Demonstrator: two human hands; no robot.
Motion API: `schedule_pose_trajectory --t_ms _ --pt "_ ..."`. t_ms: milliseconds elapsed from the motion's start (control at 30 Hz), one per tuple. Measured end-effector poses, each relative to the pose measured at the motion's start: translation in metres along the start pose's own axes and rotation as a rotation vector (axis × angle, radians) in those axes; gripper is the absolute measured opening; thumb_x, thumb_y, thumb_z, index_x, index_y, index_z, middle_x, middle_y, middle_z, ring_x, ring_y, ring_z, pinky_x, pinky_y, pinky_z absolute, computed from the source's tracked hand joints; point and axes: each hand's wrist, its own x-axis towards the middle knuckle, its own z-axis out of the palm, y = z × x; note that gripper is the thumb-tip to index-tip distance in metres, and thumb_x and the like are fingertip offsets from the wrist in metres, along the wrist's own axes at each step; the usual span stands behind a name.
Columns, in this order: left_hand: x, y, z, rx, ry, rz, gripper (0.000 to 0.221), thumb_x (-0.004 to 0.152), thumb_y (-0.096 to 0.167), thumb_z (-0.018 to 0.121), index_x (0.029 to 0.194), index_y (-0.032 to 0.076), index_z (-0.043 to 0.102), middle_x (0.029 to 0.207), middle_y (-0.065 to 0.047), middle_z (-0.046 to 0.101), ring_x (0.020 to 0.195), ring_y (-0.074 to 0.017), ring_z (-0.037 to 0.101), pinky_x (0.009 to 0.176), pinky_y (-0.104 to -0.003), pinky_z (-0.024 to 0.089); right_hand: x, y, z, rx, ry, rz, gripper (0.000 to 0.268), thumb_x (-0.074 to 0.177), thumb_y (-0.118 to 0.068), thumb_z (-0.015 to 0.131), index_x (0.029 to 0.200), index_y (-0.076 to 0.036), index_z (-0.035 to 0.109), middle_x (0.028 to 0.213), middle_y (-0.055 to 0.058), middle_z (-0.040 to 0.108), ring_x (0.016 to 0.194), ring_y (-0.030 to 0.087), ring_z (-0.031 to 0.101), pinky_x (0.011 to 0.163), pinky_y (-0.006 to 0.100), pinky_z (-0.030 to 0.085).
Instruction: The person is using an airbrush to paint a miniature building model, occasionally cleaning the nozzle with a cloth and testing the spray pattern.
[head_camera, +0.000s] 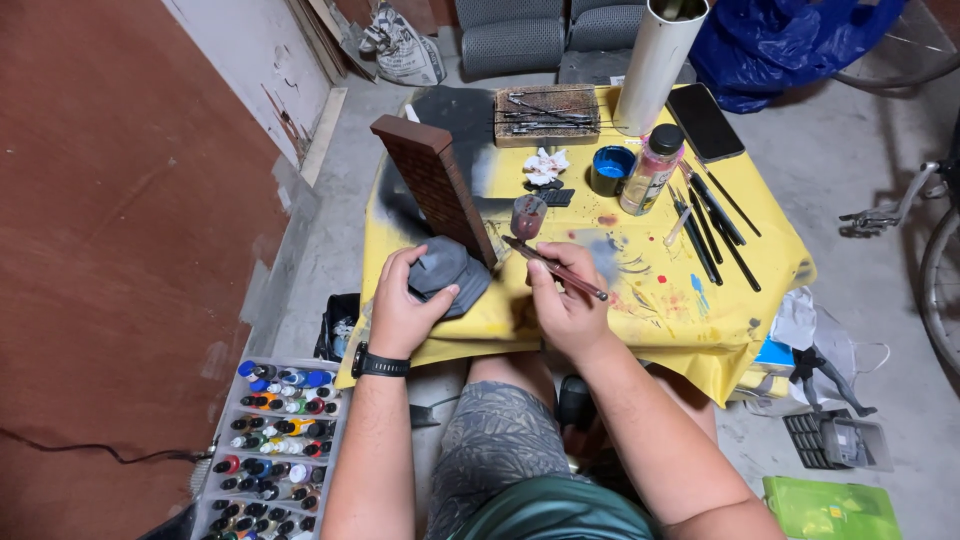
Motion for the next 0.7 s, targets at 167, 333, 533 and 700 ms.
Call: schedule_pose_trajectory --t_ms 167,333,533,700 --pt "-0.002 0.005 -0.001 0.021 -0.005 -0.003 0.071 0.070 0.022 0.088 0.133 0.004 0.060 0.129 -0.018 0.059 0.124 -0.0399 0.060 0.105 -0.051 0.048 0.013 -0.014 -0.001 0.018 0.007 -0.009 0.019 0.097 0.002 0.066 0.116 0.004 0.066 0.065 0.011 0.068 0.054 0.018 0.058 0.057 0.030 0.051" --pt "-0.002 0.005 -0.001 0.037 0.003 0.003 0.072 0.069 0.024 0.089 0.133 0.005 0.060 0.130 -0.018 0.059 0.123 -0.0402 0.060 0.104 -0.051 0.049 0.019 -0.019 -0.001 0.010 0.005 -0.020 0.018 0.097 0.002 0.066 0.115 0.004 0.067 0.064 0.011 0.068 0.054 0.018 0.058 0.056 0.030 0.052" --pt "-0.002 0.005 -0.002 0.042 -0.012 -0.014 0.073 0.069 0.026 0.088 0.133 0.005 0.060 0.131 -0.017 0.059 0.124 -0.0399 0.059 0.105 -0.051 0.049 0.020 -0.016 0.000 0.028 0.015 -0.036 0.018 0.096 0.003 0.067 0.114 0.004 0.065 0.065 0.012 0.068 0.055 0.018 0.061 0.057 0.030 0.052" --pt "-0.002 0.004 -0.002 0.050 -0.014 -0.023 0.073 0.069 0.029 0.088 0.133 0.006 0.060 0.131 -0.015 0.059 0.125 -0.0382 0.059 0.105 -0.050 0.049 0.021 -0.016 0.003 0.032 0.011 -0.031 0.017 0.097 0.003 0.068 0.114 0.004 0.064 0.066 0.012 0.068 0.056 0.018 0.061 0.058 0.030 0.052"
